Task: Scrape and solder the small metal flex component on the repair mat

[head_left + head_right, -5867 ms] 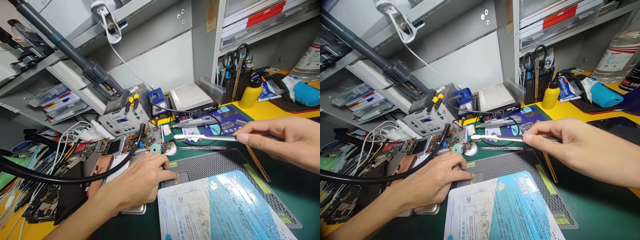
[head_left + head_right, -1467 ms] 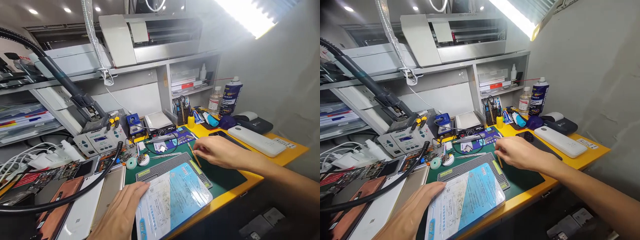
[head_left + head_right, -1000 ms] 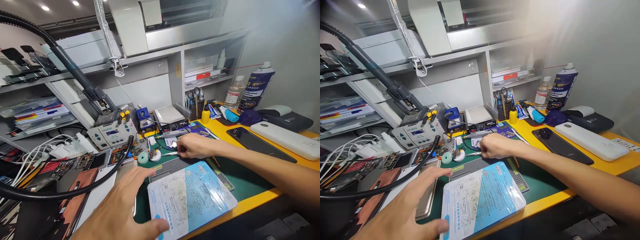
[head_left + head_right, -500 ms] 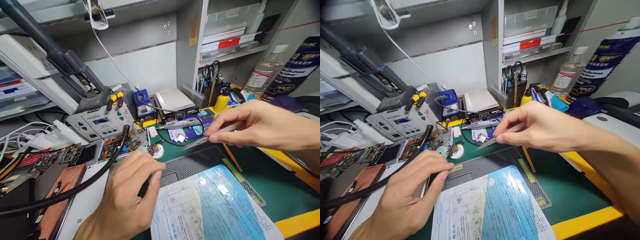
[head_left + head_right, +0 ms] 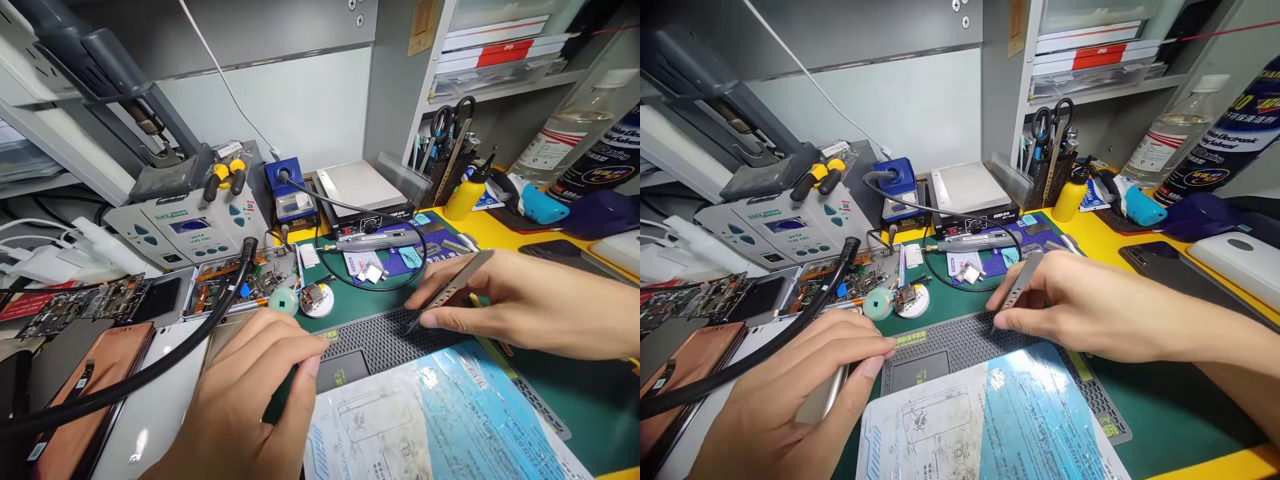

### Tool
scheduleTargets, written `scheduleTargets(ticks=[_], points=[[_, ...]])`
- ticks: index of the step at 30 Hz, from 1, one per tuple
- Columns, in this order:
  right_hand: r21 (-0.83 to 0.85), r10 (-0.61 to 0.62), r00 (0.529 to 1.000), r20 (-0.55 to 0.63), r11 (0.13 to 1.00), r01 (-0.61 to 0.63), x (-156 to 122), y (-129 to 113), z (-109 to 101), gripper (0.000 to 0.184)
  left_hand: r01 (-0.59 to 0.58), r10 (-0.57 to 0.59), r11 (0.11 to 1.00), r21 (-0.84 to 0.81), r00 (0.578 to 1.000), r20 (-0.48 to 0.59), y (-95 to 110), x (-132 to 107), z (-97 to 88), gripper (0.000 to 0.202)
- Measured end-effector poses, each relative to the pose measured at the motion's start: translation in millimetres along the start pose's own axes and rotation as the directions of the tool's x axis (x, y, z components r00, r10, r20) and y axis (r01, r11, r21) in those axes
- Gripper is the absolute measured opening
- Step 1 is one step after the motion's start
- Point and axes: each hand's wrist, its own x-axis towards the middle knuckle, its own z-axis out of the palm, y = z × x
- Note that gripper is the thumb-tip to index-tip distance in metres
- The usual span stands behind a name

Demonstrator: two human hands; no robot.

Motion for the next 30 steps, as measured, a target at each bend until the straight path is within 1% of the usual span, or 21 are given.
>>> scheduleTargets(ticks=[2, 4, 6, 8, 11, 14, 18, 21, 26, 30], points=[[0.089, 0.017, 0.997, 0.073, 0.996, -0.024, 1.7, -0.6, 2.2, 0.028, 0.021, -0.021, 1.000, 0.014, 1.000, 0.017, 0.5, -2.1, 1.1, 0.025], [0.194, 0.057, 0.997, 0.051, 0.979, -0.066, 3.4, -0.5, 8.1, 0.026, 0.051, -0.052, 0.999, 0.011, 0.998, 0.024, 2.8, -2.8, 3.7, 0.023], [0.259, 0.087, 0.996, 0.035, 0.961, -0.093, 5.4, -0.1, 16.9, 0.025, 0.074, -0.074, 0.997, 0.012, 0.997, -0.021, 5.3, -2.8, 6.5, 0.024], [0.289, 0.084, 0.996, 0.038, 0.953, -0.091, 7.0, 0.1, 25.8, 0.024, 0.047, -0.046, 0.999, 0.026, 0.998, -0.053, 5.8, -2.6, 7.7, 0.026], [0.300, 0.041, 0.998, 0.043, 0.953, -0.052, 8.1, -0.6, 34.4, 0.021, -0.065, 0.067, 0.996, 0.059, 0.997, -0.028, 1.3, -2.8, 6.4, 0.025], [0.307, 0.012, 0.998, 0.054, 0.951, -0.028, 8.4, -2.1, 37.6, 0.019, -0.108, 0.110, 0.991, 0.084, 0.994, -0.019, -4.8, -2.8, 4.6, 0.025], [0.328, -0.017, 0.999, 0.046, 0.945, 0.001, 9.7, -2.9, 38.6, 0.011, -0.119, 0.122, 0.989, 0.092, 0.992, -0.034, -6.1, -2.4, 4.3, 0.023], [0.332, -0.039, 0.999, 0.035, 0.943, 0.025, 10.1, -3.3, 39.1, 0.011, -0.119, 0.123, 0.987, 0.108, 0.992, -0.033, -3.3, -3.1, 3.9, 0.023], [0.284, -0.072, 0.997, 0.030, 0.957, 0.061, 8.9, -2.6, 40.7, 0.009, -0.098, 0.099, 0.989, 0.107, 0.995, -0.012, -2.5, -3.6, 2.8, 0.026], [0.259, -0.083, 0.996, 0.031, 0.963, 0.072, 9.1, -3.0, 40.1, 0.012, -0.101, 0.103, 0.992, 0.074, 0.994, -0.023, -1.4, -2.5, 7.3, 0.026]])
